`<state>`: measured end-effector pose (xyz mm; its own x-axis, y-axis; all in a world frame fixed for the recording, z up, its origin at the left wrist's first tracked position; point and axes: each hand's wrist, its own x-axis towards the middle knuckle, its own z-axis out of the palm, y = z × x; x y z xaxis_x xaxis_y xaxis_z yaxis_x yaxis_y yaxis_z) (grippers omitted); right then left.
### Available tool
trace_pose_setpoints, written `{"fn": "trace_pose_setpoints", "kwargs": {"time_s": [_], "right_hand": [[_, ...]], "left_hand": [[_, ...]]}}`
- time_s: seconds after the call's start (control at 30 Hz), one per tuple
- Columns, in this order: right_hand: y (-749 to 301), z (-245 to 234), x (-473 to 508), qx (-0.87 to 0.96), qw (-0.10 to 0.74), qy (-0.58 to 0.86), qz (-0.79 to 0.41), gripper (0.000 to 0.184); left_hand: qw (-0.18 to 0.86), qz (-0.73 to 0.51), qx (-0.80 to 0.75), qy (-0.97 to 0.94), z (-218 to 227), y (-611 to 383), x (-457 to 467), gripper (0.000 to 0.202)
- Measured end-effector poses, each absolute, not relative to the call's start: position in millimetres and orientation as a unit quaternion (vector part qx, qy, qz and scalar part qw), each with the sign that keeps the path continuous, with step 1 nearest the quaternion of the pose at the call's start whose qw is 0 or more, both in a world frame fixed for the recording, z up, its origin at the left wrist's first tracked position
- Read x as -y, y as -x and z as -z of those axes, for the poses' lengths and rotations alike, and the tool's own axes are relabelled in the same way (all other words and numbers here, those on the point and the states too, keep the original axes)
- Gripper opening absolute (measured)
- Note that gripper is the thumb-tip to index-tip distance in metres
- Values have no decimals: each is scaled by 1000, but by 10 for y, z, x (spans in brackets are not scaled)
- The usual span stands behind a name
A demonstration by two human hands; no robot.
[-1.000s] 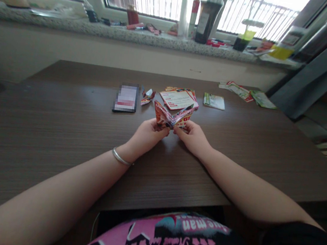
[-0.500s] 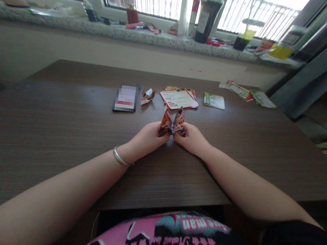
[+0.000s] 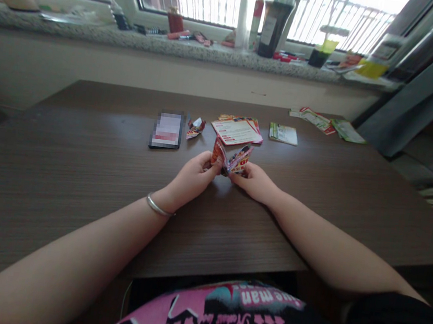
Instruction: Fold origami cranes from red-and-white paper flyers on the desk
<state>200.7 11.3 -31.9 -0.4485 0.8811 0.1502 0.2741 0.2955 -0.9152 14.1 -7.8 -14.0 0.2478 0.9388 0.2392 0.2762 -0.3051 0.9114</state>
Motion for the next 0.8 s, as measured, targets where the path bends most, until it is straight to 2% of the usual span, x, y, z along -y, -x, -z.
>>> {"fn": "trace_pose_setpoints", "kwargs": {"time_s": [0.23, 0.33, 0.53, 0.8], "right_hand": [[-2002, 256, -99, 644, 475, 393, -453, 26], [-2003, 260, -90, 652, 475, 381, -452, 21], [-1977, 233, -15, 682, 444, 373, -446, 17], [-1907, 147, 81, 625, 518, 351, -467, 22]], "left_hand": [[378, -407, -429, -712, 184, -120, 68, 22], [371, -415, -446, -701, 148, -146, 104, 19], [456, -499, -400, -618, 45, -193, 171, 17], [430, -500, -406, -632, 40, -203, 191, 18]]}}
